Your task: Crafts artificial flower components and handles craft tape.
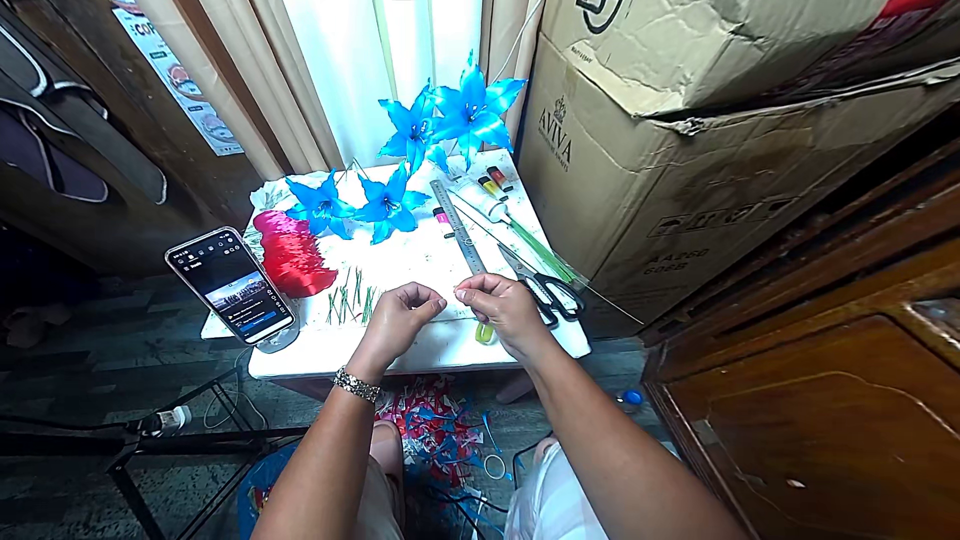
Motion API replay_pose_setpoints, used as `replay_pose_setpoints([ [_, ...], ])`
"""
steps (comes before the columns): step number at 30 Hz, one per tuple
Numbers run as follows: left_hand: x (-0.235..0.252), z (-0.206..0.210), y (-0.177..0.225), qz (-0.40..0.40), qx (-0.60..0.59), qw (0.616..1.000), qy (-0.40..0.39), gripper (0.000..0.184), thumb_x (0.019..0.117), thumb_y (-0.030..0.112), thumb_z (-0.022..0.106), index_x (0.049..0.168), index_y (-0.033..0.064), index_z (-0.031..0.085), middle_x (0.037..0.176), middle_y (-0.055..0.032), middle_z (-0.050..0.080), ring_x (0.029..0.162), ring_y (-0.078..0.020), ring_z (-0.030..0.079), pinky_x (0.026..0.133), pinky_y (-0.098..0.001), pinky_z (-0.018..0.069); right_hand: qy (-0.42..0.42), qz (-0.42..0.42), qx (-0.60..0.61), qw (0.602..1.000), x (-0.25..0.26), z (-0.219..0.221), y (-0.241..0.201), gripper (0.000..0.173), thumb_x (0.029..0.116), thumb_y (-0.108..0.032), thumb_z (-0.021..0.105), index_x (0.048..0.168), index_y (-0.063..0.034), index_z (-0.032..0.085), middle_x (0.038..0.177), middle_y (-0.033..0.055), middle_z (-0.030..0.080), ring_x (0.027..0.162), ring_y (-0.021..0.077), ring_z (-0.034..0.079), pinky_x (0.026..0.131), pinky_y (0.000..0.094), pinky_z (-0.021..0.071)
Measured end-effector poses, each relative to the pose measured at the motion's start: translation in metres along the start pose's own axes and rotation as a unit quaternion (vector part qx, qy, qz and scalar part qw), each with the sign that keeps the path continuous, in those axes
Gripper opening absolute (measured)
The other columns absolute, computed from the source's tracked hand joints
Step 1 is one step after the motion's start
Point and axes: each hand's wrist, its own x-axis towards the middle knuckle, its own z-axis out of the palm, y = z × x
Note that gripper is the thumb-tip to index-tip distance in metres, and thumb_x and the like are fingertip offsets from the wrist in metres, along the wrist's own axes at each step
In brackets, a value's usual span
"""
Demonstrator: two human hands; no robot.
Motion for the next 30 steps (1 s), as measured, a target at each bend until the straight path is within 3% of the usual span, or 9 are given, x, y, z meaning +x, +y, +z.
replay_pose_setpoints([
  [5,0.000,-0.004,0.000,-0.008,0.004,1.000,-0.028,0.010,0.0978,0.008,0.066,0.088,0.0069,0.068,0.075,0.0014,0.063,0.065,-0.0044,0.056,0.062,-0.0213,0.0463,-0.004,0.016,-0.011,1.000,-0.001,0.001,-0.001,0.009,0.0960,-0.004,0.066,0.088,-0.0068,0.070,0.067,-0.0036,0.057,0.051,0.0007,0.042,0.048,0.0148,0.0343],
  [8,-0.001,-0.005,0.000,-0.012,-0.011,1.000,-0.025,0.010,0.0986,0.008,0.064,0.089,0.0064,0.068,0.074,0.0016,0.063,0.065,-0.0040,0.055,0.063,-0.0216,0.0456,-0.020,0.010,-0.023,0.999,0.000,0.000,0.000,0.006,0.0977,-0.006,0.066,0.093,-0.0059,0.069,0.067,-0.0034,0.056,0.049,0.0006,0.038,0.047,0.0157,0.0321],
  [15,-0.001,-0.008,-0.001,-0.018,-0.019,0.999,-0.039,0.011,0.0989,0.008,0.063,0.089,0.0069,0.068,0.073,0.0015,0.063,0.065,-0.0039,0.056,0.063,-0.0216,0.0459,-0.012,-0.011,-0.105,0.994,-0.004,0.002,-0.004,0.006,0.0995,-0.008,0.065,0.096,-0.0055,0.069,0.069,-0.0027,0.055,0.052,0.0015,0.040,0.050,0.0171,0.0339],
  [19,-0.001,-0.019,-0.002,-0.009,0.038,0.998,-0.049,0.010,0.0994,0.012,0.063,0.093,0.0071,0.068,0.077,0.0007,0.064,0.066,-0.0040,0.056,0.064,-0.0230,0.0466,-0.005,-0.020,-0.133,0.991,-0.003,0.001,-0.003,0.006,0.0996,-0.009,0.066,0.097,-0.0052,0.069,0.071,-0.0021,0.056,0.054,0.0022,0.041,0.051,0.0180,0.0355],
  [21,-0.003,-0.039,-0.004,0.001,0.094,0.996,-0.010,0.015,0.1021,0.015,0.061,0.101,0.0026,0.068,0.086,-0.0065,0.066,0.073,-0.0111,0.058,0.070,-0.0322,0.0500,0.005,-0.019,-0.146,0.989,-0.004,-0.002,-0.004,0.007,0.1005,-0.011,0.065,0.098,-0.0063,0.070,0.073,-0.0019,0.057,0.054,0.0025,0.042,0.051,0.0181,0.0364],
  [23,-0.003,-0.062,-0.008,-0.005,0.141,0.986,0.090,0.021,0.1044,0.020,0.059,0.108,0.0000,0.067,0.091,-0.0134,0.066,0.074,-0.0191,0.060,0.071,-0.0405,0.0519,0.014,-0.017,-0.152,0.988,-0.004,-0.004,-0.004,0.008,0.1009,-0.012,0.065,0.099,-0.0070,0.070,0.074,-0.0017,0.059,0.055,0.0030,0.043,0.052,0.0185,0.0369],
  [26,0.004,-0.083,-0.021,-0.059,0.186,0.957,0.216,0.018,0.1017,0.020,0.064,0.106,0.0029,0.069,0.092,-0.0133,0.067,0.072,-0.0209,0.059,0.069,-0.0424,0.0506,0.014,-0.015,-0.156,0.988,-0.003,-0.004,-0.002,0.007,0.1009,-0.013,0.065,0.099,-0.0070,0.070,0.078,-0.0006,0.061,0.058,0.0036,0.047,0.054,0.0194,0.0391],
  [30,0.014,-0.075,-0.015,-0.182,0.235,0.939,0.175,0.017,0.0993,0.015,0.067,0.099,-0.0011,0.071,0.089,-0.0175,0.066,0.077,-0.0286,0.060,0.073,-0.0522,0.0477,-0.003,-0.012,-0.167,0.986,-0.004,0.001,-0.002,0.008,0.1009,-0.012,0.065,0.098,-0.0059,0.069,0.079,-0.0001,0.061,0.060,0.0045,0.047,0.057,0.0207,0.0400],
])
